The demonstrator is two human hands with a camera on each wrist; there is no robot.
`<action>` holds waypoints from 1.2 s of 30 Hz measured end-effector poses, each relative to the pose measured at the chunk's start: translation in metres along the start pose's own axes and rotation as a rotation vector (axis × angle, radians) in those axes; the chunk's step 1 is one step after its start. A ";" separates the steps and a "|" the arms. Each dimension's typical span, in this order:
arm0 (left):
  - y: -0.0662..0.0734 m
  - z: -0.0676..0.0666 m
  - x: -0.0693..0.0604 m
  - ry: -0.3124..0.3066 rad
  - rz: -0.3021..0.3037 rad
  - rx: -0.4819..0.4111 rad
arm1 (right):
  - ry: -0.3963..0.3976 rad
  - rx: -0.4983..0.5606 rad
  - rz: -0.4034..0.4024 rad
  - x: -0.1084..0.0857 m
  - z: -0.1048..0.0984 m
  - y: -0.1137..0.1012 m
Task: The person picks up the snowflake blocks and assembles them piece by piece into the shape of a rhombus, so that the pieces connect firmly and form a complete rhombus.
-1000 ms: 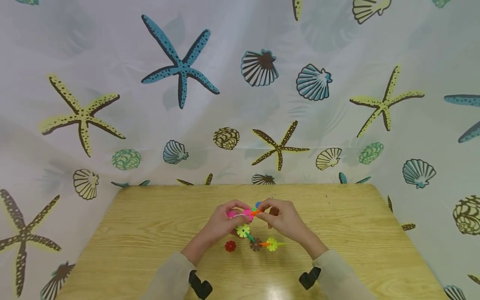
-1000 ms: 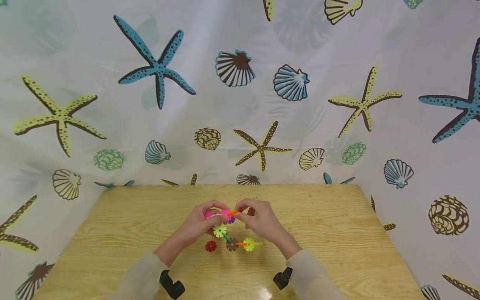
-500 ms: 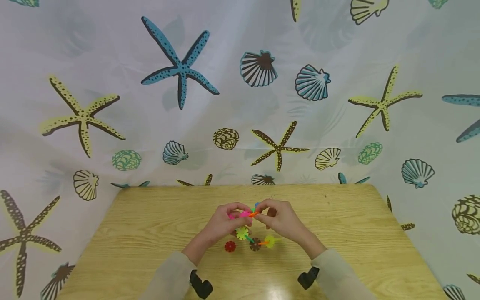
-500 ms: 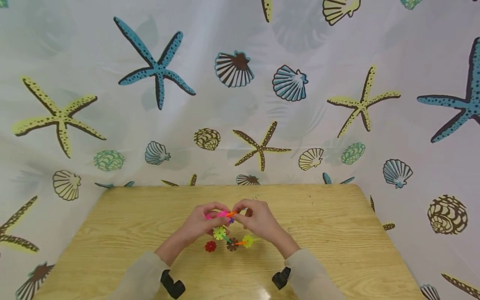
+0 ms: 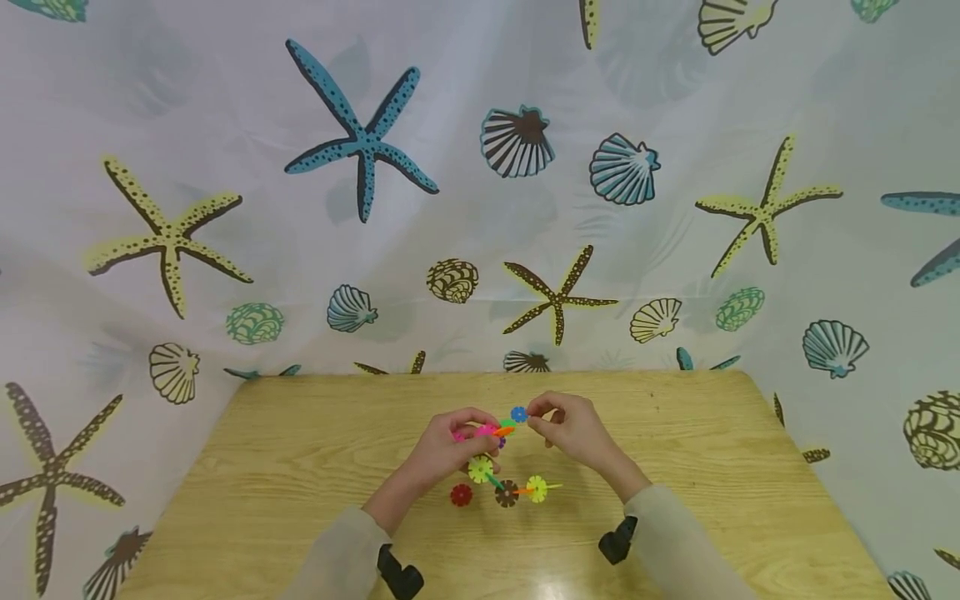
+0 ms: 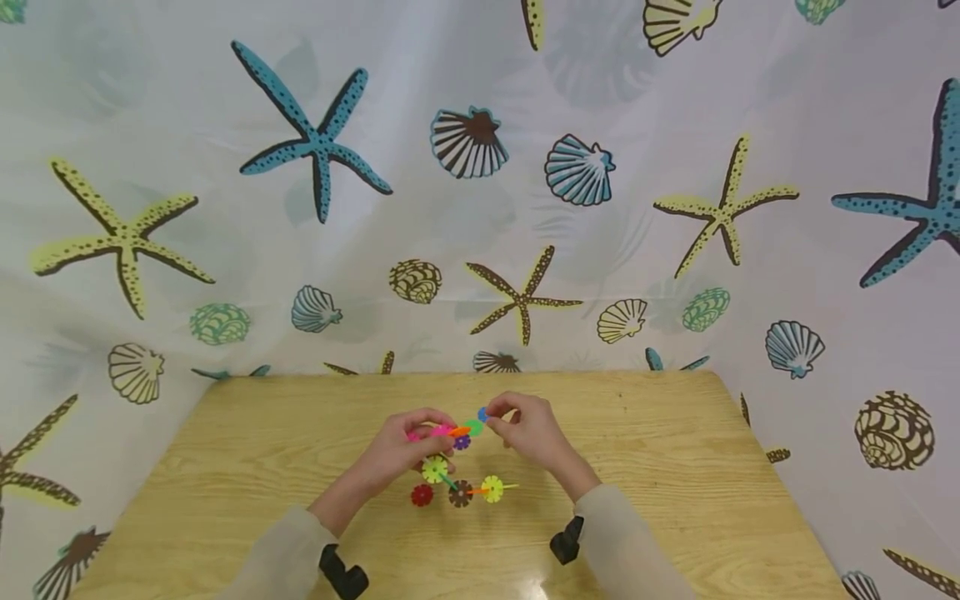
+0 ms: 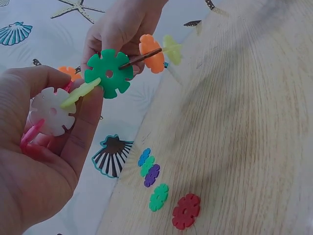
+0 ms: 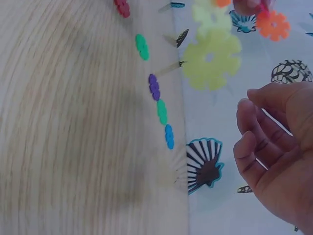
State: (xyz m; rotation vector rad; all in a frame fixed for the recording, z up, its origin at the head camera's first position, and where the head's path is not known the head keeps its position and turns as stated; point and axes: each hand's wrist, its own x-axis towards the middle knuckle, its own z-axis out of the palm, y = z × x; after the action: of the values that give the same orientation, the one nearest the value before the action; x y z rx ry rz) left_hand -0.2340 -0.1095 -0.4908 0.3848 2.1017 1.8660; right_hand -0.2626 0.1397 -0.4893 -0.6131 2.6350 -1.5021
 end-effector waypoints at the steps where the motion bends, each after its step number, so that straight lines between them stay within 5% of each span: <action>1: 0.000 0.000 0.000 0.004 0.000 0.007 | 0.001 -0.001 0.005 0.001 0.001 0.002; 16: 0.003 -0.004 -0.002 -0.006 -0.005 -0.036 | 0.013 -0.111 0.070 0.031 0.020 0.031; 24: 0.003 -0.005 -0.003 0.009 0.013 0.048 | -0.022 -0.188 0.103 0.042 0.027 0.043; 36: 0.005 -0.005 -0.003 0.001 0.012 0.026 | -0.057 -0.275 0.111 0.048 0.029 0.063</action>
State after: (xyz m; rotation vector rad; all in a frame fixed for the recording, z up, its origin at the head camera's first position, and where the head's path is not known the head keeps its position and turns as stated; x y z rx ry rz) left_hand -0.2334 -0.1144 -0.4848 0.4043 2.1308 1.8475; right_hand -0.3201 0.1264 -0.5498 -0.5061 2.8020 -1.0867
